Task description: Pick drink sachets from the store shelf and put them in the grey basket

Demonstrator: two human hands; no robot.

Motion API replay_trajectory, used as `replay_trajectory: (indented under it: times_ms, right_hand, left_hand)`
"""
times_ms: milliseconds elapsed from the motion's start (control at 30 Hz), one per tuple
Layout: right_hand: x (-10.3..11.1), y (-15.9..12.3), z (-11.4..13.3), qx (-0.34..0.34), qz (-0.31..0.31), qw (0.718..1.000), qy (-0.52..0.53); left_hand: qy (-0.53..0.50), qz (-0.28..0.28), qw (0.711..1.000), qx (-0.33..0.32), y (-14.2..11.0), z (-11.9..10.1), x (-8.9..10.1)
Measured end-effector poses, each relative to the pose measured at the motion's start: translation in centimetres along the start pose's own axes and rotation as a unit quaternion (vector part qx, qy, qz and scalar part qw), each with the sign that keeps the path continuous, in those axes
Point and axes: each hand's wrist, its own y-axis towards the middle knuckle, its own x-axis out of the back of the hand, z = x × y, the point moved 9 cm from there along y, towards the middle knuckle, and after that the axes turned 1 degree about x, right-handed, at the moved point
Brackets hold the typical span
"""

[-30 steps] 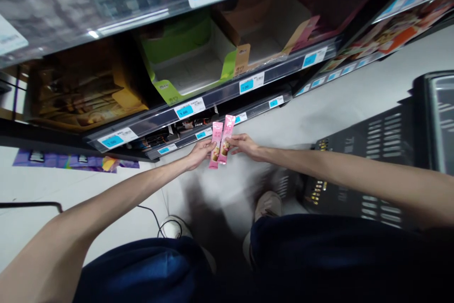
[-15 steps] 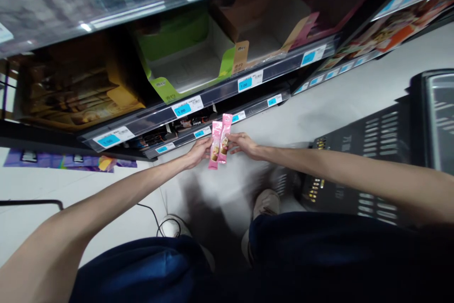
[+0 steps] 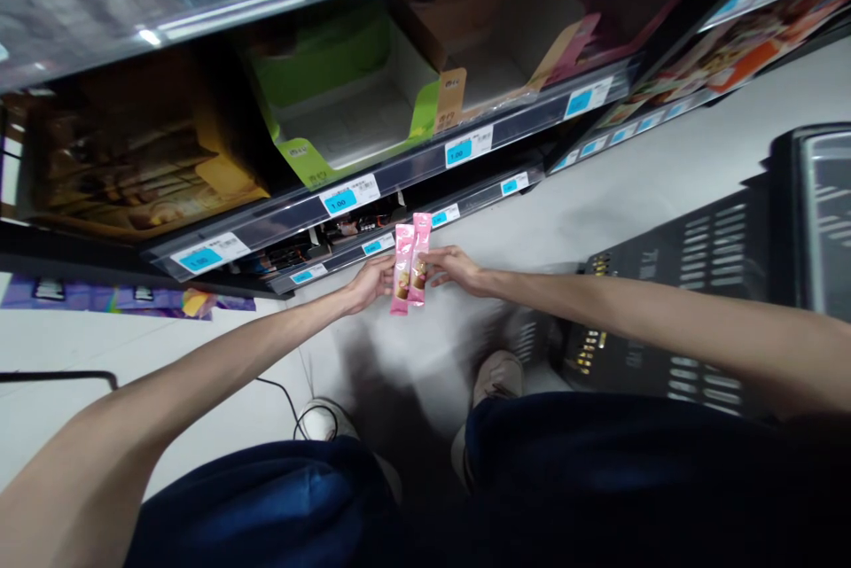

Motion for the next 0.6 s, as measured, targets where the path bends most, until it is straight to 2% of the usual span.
replay_trajectory:
  times_ms: [167, 333, 600]
  right_hand:
    - [-0.3, -0.3, 0.2, 0.024, 0.020, 0.999, -0.039]
    - [-1.0, -0.2, 0.1, 0.060, 0.049, 0.995, -0.060]
    - [-1.5, -0.2, -1.1, 0.020, 0.051, 0.996, -0.074]
  left_hand:
    - [-0.002, 0.013, 1.000, 0.000, -0.1, -0.1, -0.4]
    - [0.051, 0.024, 0.998, -0.030, -0.6, -0.5, -0.7]
    - [0.061, 0.013, 0.998, -0.028, -0.9, -0.3, 0.0]
